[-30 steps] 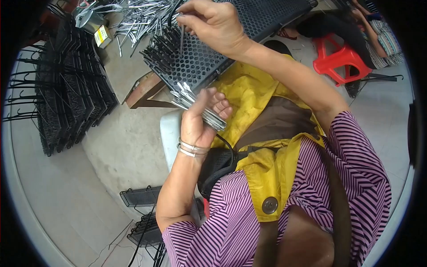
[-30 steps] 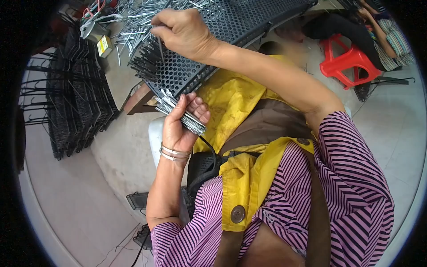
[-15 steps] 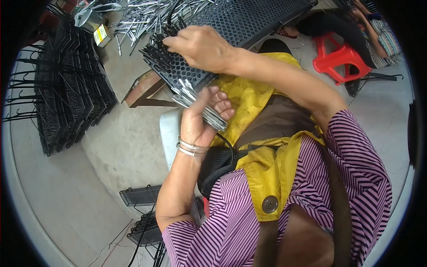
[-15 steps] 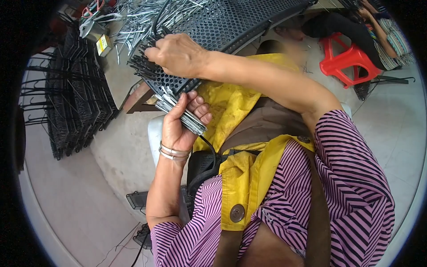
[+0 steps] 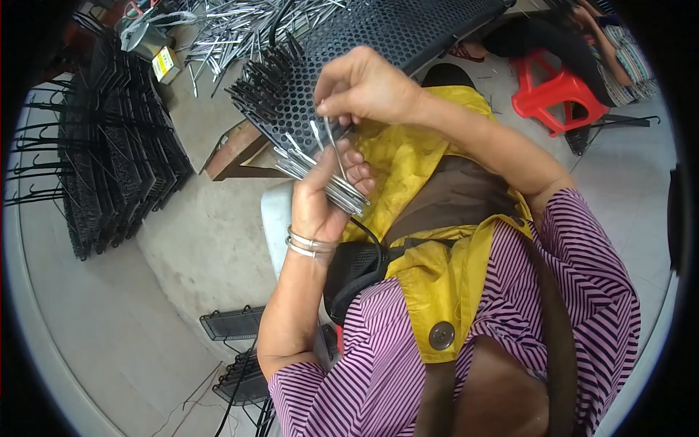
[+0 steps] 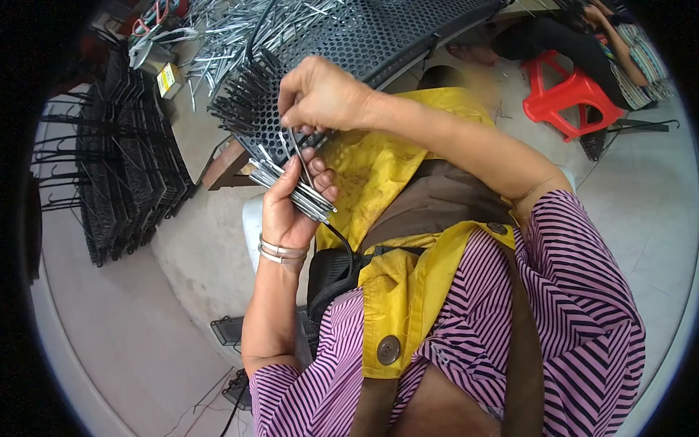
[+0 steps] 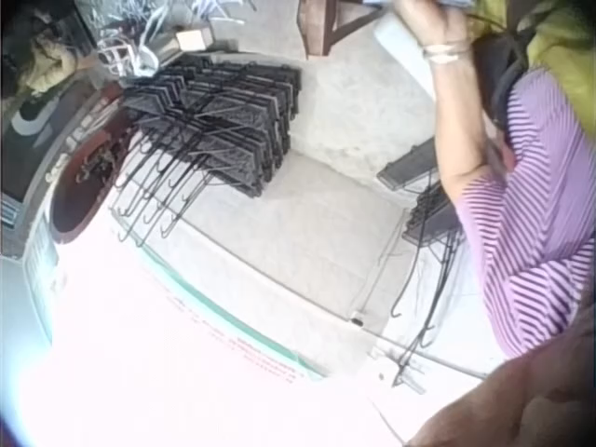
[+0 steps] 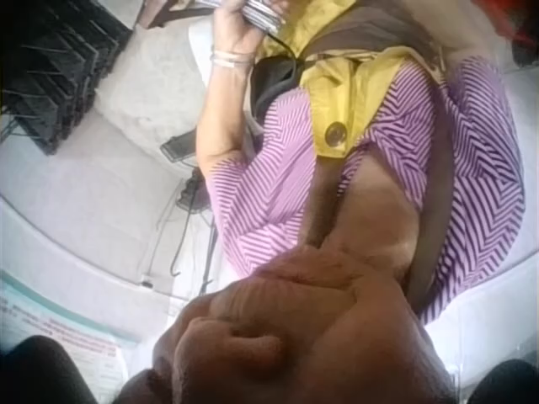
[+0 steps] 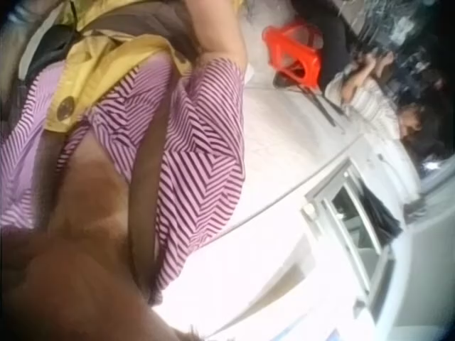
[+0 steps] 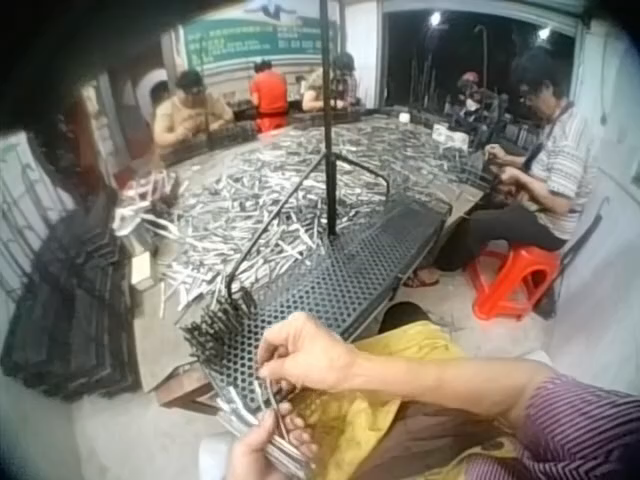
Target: Inserting thin metal rods into a perforated sheet as part of an assembly process.
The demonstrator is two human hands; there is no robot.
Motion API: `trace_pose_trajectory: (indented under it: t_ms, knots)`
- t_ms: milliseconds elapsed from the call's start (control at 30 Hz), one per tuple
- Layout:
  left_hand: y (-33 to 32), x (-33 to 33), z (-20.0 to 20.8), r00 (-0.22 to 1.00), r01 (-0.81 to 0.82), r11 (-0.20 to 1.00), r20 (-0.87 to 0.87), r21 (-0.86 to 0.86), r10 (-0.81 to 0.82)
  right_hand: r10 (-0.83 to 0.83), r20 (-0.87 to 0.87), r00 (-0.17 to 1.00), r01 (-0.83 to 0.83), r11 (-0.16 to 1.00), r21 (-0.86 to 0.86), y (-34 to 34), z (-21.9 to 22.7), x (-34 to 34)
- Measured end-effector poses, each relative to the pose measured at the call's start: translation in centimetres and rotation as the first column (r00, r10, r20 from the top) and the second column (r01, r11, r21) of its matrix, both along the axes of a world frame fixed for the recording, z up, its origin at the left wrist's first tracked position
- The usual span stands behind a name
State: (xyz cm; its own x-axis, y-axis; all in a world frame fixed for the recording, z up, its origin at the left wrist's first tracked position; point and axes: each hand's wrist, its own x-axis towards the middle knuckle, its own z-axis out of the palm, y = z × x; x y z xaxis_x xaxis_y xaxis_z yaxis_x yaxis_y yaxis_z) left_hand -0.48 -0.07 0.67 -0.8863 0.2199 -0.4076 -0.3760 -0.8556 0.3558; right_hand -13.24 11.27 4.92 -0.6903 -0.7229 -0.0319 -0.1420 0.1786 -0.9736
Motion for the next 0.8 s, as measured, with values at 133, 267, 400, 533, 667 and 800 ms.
trace_pose_trajectory:
  t_ms: [133,267,400,533,667,800]
  knots:
    - [0.0,0.1,-0.3,0.997,-0.048,0.998,0.059,-0.035,0.050,-0.273,-0.248,0.930,0.233,0.956,-0.178,0.1,1.0,-1.7]
    - [0.1,0.0,-0.2,0.996,-0.056,0.998,0.073,-0.043,0.059,-0.496,-0.531,0.687,0.284,0.856,-0.432,-1.3,2.2,-2.7]
    - [0.2,0.1,-0.3,0.996,-0.046,0.999,0.075,-0.006,0.047,-0.574,-0.768,0.284,0.160,0.818,-0.552,-2.8,0.8,-3.7]
    - [0.2,0.2,-0.4,0.995,-0.053,0.999,0.082,0.007,0.053,-0.466,-0.870,0.162,0.079,0.885,-0.459,-3.7,-0.9,-4.3]
    - [0.2,0.2,-0.3,0.996,-0.045,0.999,0.081,0.004,0.045,-0.120,-0.975,0.189,0.038,0.993,-0.115,-3.7,-2.0,-4.0]
    - [0.3,0.0,0.0,0.995,-0.043,0.999,0.085,0.000,0.043,-0.051,-0.912,0.408,0.114,0.993,-0.005,-3.5,-2.6,-2.8]
